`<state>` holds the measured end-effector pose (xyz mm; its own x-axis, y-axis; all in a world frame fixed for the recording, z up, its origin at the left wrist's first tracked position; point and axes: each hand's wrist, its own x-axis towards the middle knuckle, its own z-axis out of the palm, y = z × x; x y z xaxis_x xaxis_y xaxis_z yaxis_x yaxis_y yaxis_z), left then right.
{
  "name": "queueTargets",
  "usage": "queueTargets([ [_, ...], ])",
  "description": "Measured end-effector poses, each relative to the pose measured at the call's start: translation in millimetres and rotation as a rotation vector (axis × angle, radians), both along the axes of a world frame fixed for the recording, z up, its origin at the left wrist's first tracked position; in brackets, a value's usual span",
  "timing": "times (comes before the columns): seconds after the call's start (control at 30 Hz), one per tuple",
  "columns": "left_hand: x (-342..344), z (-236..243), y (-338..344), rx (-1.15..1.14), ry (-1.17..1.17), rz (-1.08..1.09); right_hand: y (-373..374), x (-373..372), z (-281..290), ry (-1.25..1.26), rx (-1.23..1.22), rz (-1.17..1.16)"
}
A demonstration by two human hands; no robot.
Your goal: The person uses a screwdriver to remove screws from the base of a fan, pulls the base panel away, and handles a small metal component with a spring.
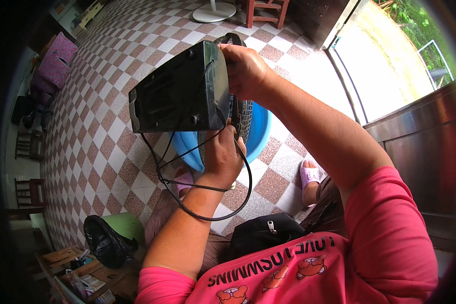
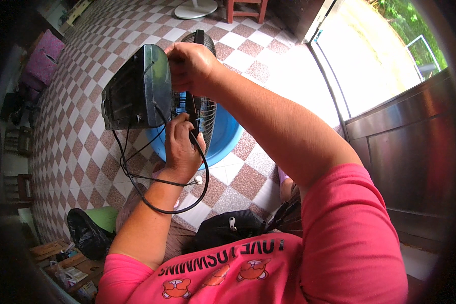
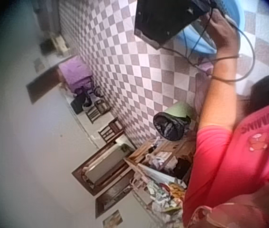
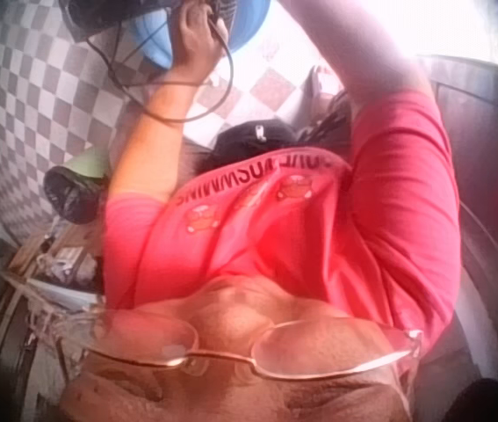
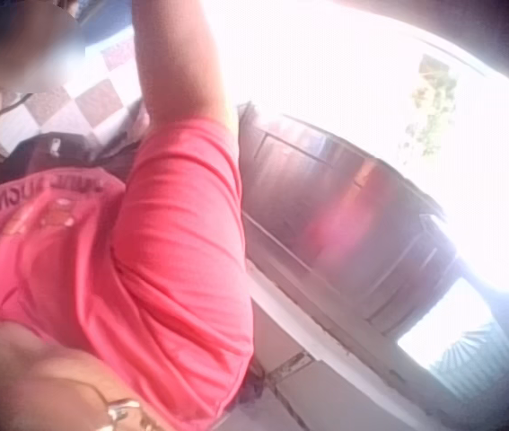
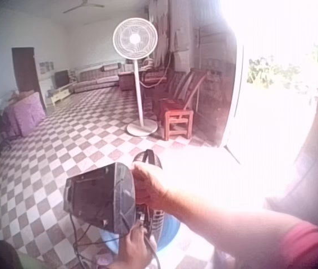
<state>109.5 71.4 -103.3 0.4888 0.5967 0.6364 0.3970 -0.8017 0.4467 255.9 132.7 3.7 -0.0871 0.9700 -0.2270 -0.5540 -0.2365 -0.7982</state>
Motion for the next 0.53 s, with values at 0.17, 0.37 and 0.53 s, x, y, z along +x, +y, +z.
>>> queueTargets([
  [0.17,0.6,-0.3,0.1,-0.011,0.007,0.010,4.9,6.4,-2.4,0.117,0.059,0.119],
  [0.37,-0.1,3.0,-0.3,-0.018,0.025,0.002,2.7,3.9,-7.6,-0.129,0.177,-0.140],
  [0.53,-1.6,-4.9,4.0,0.063,0.023,-0.014,3.3,14.7,-1.0,-0.247,0.031,-0.089],
])
